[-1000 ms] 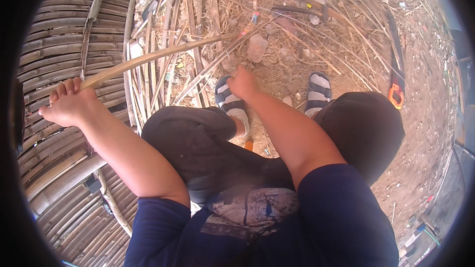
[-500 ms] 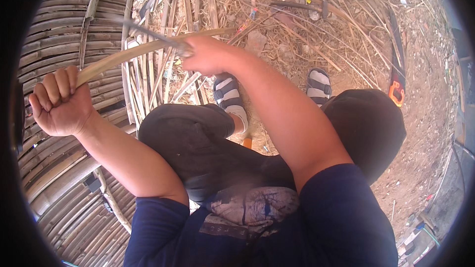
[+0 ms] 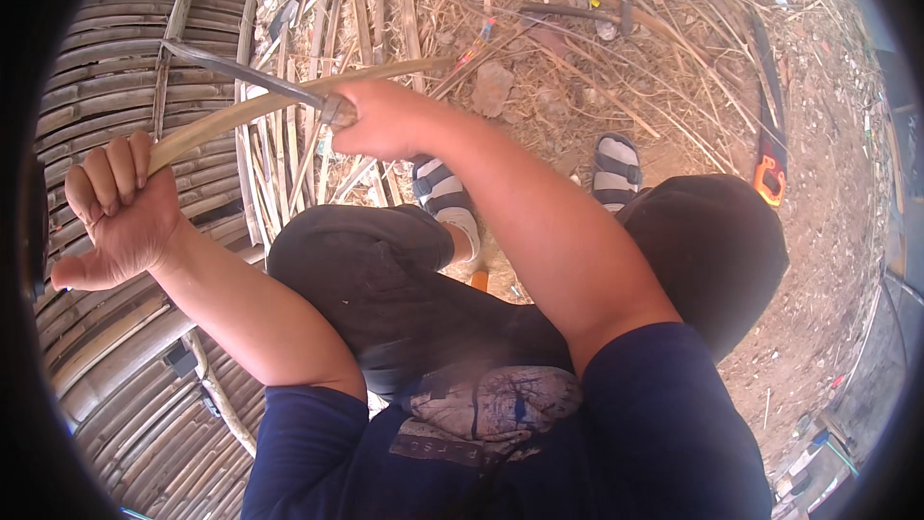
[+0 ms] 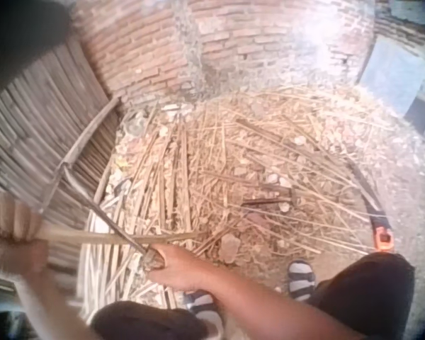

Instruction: The person uses a knife to shave a strip of bamboo while sitting on the ground, then uses a larger machete-like blade to continue smoothing and shaping the wood strip.

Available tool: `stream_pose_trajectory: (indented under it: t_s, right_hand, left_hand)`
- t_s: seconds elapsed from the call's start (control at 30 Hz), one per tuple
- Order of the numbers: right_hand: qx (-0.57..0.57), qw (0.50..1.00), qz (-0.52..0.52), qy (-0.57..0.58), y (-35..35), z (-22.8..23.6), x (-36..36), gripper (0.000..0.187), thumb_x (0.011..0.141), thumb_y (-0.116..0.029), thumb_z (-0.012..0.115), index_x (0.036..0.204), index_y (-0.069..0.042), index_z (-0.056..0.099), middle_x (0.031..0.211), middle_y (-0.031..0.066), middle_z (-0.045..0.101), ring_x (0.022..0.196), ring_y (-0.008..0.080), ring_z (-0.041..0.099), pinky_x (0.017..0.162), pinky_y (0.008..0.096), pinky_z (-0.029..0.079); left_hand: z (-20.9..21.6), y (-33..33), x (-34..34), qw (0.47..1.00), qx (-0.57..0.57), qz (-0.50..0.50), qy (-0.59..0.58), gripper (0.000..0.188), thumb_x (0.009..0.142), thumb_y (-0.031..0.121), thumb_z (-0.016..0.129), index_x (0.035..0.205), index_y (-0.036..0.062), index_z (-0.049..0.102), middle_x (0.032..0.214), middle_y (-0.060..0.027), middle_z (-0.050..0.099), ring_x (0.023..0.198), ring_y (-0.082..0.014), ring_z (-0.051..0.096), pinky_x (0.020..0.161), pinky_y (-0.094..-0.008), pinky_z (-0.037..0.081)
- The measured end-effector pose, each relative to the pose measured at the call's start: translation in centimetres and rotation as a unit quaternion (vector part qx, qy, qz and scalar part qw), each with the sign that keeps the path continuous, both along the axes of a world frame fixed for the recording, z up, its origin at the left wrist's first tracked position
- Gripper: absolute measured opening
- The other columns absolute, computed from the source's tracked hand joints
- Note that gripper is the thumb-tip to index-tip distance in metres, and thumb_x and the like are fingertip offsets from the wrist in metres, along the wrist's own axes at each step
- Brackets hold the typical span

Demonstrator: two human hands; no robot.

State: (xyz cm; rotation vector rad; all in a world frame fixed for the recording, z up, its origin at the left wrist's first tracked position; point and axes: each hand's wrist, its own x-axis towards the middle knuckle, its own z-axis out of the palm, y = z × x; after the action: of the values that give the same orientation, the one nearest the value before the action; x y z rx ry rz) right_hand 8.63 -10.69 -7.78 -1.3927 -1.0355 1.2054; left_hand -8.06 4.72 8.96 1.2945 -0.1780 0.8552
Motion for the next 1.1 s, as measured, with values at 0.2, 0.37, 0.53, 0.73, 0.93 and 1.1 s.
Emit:
stream_pose_trajectory:
  t_s: [0.2, 0.37, 0.53, 0.73, 0.93, 1.1]
  right_hand:
    - [-0.191, 0.980, -0.036, 0.038, -1.4, -8.1, 2.9, 0.022, 0.082, -0.019, 0.063, 0.096, -0.004, 0.055, 0.067, 0.0078, 0.060, 0.049, 0.0155, 0.056, 0.048, 0.0325, 0.047]
    - [-0.066, 0.996, -0.017, -0.051, -0.2, -2.2, 0.3, 0.024, 0.084, -0.014, 0.064, 0.102, -0.002, 0.053, 0.072, 0.0080, 0.058, 0.058, 0.0186, 0.058, 0.054, 0.0357, 0.049]
    - [0.101, 0.982, -0.112, -0.114, 1.2, -1.4, -5.0, 0.037, 0.083, -0.018, 0.067, 0.111, 0.003, 0.056, 0.092, 0.0218, 0.068, 0.086, 0.0343, 0.069, 0.077, 0.0438, 0.054]
    - [-0.085, 0.979, -0.147, -0.115, 0.2, -6.0, -3.2, 0.036, 0.082, -0.019, 0.067, 0.108, 0.003, 0.056, 0.094, 0.0235, 0.068, 0.089, 0.0369, 0.069, 0.080, 0.0444, 0.054]
    - [0.021, 0.985, -0.107, -0.134, 1.2, -0.8, -4.9, 0.030, 0.081, -0.017, 0.067, 0.103, 0.001, 0.055, 0.086, 0.0217, 0.067, 0.081, 0.0397, 0.068, 0.072, 0.0468, 0.054]
    - [0.128, 0.956, -0.191, -0.182, 1.2, -5.3, -6.7, 0.030, 0.081, -0.014, 0.067, 0.104, -0.001, 0.053, 0.086, 0.0216, 0.069, 0.080, 0.0418, 0.069, 0.071, 0.0478, 0.055]
  left_hand:
    - [-0.6, 1.7, -1.1, 0.999, -0.043, 0.025, 0.003, 0.060, 0.078, 0.060, 0.074, 0.063, 0.0213, 0.030, 0.057, 0.0063, 0.025, 0.054, -0.0106, 0.019, 0.056, -0.0301, 0.016]
    - [-0.5, 1.7, -1.3, 0.997, -0.062, 0.040, -0.003, 0.056, 0.082, 0.052, 0.073, 0.059, 0.0216, 0.031, 0.056, 0.0065, 0.024, 0.053, -0.0106, 0.019, 0.055, -0.0299, 0.016]
    - [0.4, -0.4, 0.6, 0.974, -0.050, 0.222, 0.006, 0.048, 0.088, 0.036, 0.064, 0.057, 0.0211, 0.032, 0.054, 0.0053, 0.025, 0.050, -0.0108, 0.020, 0.052, -0.0287, 0.017]
    - [-0.2, -0.1, 0.6, 0.959, -0.057, 0.278, 0.002, 0.049, 0.087, 0.033, 0.066, 0.057, 0.0210, 0.030, 0.054, 0.0046, 0.023, 0.050, -0.0107, 0.019, 0.051, -0.0293, 0.016]
    - [0.4, -0.7, 1.3, 0.956, -0.047, 0.288, -0.012, 0.043, 0.088, 0.030, 0.065, 0.063, 0.0190, 0.033, 0.054, 0.0035, 0.024, 0.050, -0.0103, 0.021, 0.051, -0.0275, 0.021]
    - [0.0, -1.7, 2.9, 0.929, -0.063, 0.365, -0.003, 0.042, 0.089, 0.030, 0.064, 0.065, 0.0185, 0.031, 0.054, 0.0032, 0.026, 0.049, -0.0109, 0.022, 0.050, -0.0286, 0.021]
